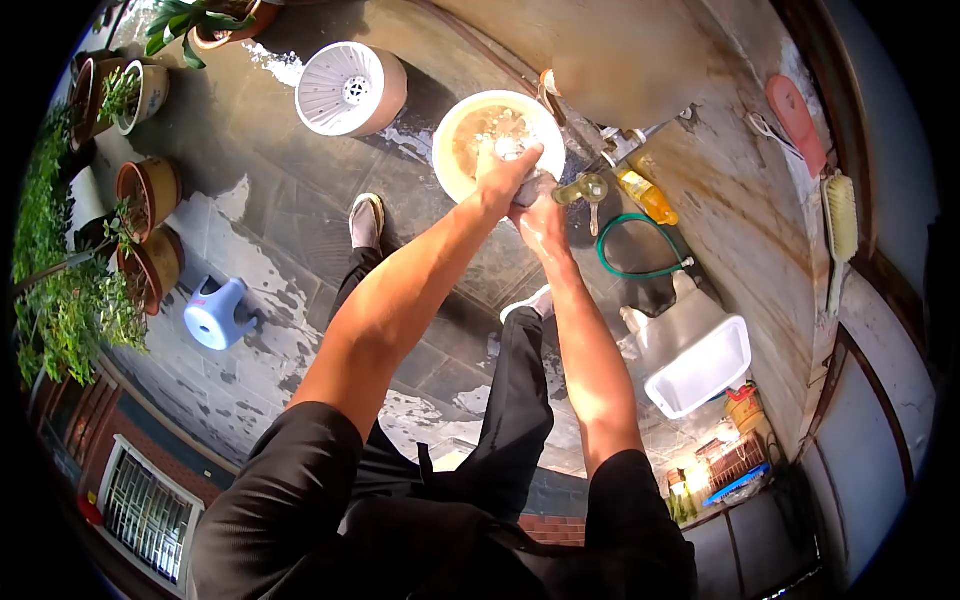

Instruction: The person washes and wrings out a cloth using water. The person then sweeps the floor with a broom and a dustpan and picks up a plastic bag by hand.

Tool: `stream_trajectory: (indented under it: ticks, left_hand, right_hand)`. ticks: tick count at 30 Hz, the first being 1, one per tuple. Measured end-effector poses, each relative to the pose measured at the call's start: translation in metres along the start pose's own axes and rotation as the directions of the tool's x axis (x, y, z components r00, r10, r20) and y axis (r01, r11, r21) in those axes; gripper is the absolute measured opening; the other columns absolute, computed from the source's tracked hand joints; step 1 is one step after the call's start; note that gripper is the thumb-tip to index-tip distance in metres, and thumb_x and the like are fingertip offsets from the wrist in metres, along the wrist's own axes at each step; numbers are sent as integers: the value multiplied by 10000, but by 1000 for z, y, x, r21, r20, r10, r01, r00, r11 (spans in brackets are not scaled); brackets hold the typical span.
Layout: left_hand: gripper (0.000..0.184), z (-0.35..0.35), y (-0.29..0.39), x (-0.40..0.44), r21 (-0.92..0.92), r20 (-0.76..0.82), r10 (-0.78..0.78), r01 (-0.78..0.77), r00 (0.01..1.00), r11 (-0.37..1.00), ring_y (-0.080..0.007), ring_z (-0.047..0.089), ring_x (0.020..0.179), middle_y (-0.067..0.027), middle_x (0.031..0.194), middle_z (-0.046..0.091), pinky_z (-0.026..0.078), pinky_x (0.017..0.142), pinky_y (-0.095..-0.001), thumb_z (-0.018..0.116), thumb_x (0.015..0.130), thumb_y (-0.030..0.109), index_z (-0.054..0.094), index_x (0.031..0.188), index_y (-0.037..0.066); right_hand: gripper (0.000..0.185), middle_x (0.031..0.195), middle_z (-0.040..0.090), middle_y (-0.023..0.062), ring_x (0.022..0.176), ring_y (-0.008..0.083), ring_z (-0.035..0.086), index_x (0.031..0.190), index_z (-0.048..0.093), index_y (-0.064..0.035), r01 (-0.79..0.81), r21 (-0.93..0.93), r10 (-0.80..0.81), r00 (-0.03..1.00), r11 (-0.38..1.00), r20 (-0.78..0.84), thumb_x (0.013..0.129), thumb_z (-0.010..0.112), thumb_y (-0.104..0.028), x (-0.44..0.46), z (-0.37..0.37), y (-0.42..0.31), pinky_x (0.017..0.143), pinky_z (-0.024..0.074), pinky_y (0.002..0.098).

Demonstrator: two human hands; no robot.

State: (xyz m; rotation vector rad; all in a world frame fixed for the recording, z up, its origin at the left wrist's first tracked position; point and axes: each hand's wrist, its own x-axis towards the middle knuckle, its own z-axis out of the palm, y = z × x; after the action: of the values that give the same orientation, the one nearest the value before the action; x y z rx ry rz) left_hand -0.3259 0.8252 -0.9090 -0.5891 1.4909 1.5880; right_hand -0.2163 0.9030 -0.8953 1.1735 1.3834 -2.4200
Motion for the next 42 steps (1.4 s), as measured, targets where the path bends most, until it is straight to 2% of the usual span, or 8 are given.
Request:
stream_trajectory:
  ticks: [5,14,17,22,31,35,38,42]
  left_hand:
    - [372,-4,1,-9,-102,364,118,-87,924,991,-188,642,909,-114,1044,648,549,788,-327,671,880,143,532,1185,-18]
    - [320,2,-4,1,-84,400,189,-170,897,982,-149,631,906,-75,1038,642,537,789,-293,552,963,230,536,1209,26]
    - [354,-7,47,-13,365,423,-202,39,883,930,-99,628,776,-35,884,658,517,657,-236,605,924,352,614,1114,53]
    - [309,-5,42,4,184,562,-229,149,795,971,-89,623,737,1,772,633,503,630,-239,698,857,330,654,1041,86]
    - [240,14,19,3,473,246,103,-212,964,855,-159,613,751,-97,826,670,507,680,-316,701,754,69,653,978,-3]
    - [268,21,-10,16,574,-92,382,-265,920,775,-201,634,663,-104,780,660,523,620,-340,667,735,37,625,996,-11]
    - [290,18,-18,24,433,-317,268,-113,910,894,-212,652,675,-126,834,677,530,581,-329,688,781,59,607,1049,-17]
    - [235,13,-11,10,-147,-31,-77,72,997,987,-204,661,719,-110,882,674,547,618,-317,708,837,103,616,1018,-17]
  right_hand:
    - [497,1334,512,146,1224,338,494,1338,452,-76,-344,689,270,938,638,219,891,543,-274,-13,-12,-14,1017,387,524]
    - [595,1435,415,133,1309,394,399,1395,402,-127,-464,704,226,884,537,410,927,364,-493,-8,-9,-26,1021,288,698]
    - [591,1406,449,134,1271,386,440,1386,410,-119,-477,690,222,875,545,429,923,399,-485,-6,-15,-18,1024,296,686]
    - [489,951,552,98,807,165,546,1268,461,-32,-640,639,103,736,426,669,907,586,-338,-4,-16,-2,718,471,336]
    - [272,803,578,36,634,122,547,1029,583,-40,-473,-133,475,880,871,-20,779,681,-83,7,2,10,455,389,256]
    - [359,941,670,157,893,312,646,1108,591,-22,59,-818,-259,959,573,-112,797,668,-183,1,29,0,724,492,416]
    - [354,960,662,195,883,353,650,1095,599,-34,11,-934,-243,967,356,-81,788,672,-194,0,35,-10,725,488,443]
    - [416,931,666,177,835,284,661,1119,559,4,300,-713,-424,906,633,4,744,715,-90,-7,30,-33,730,506,381]
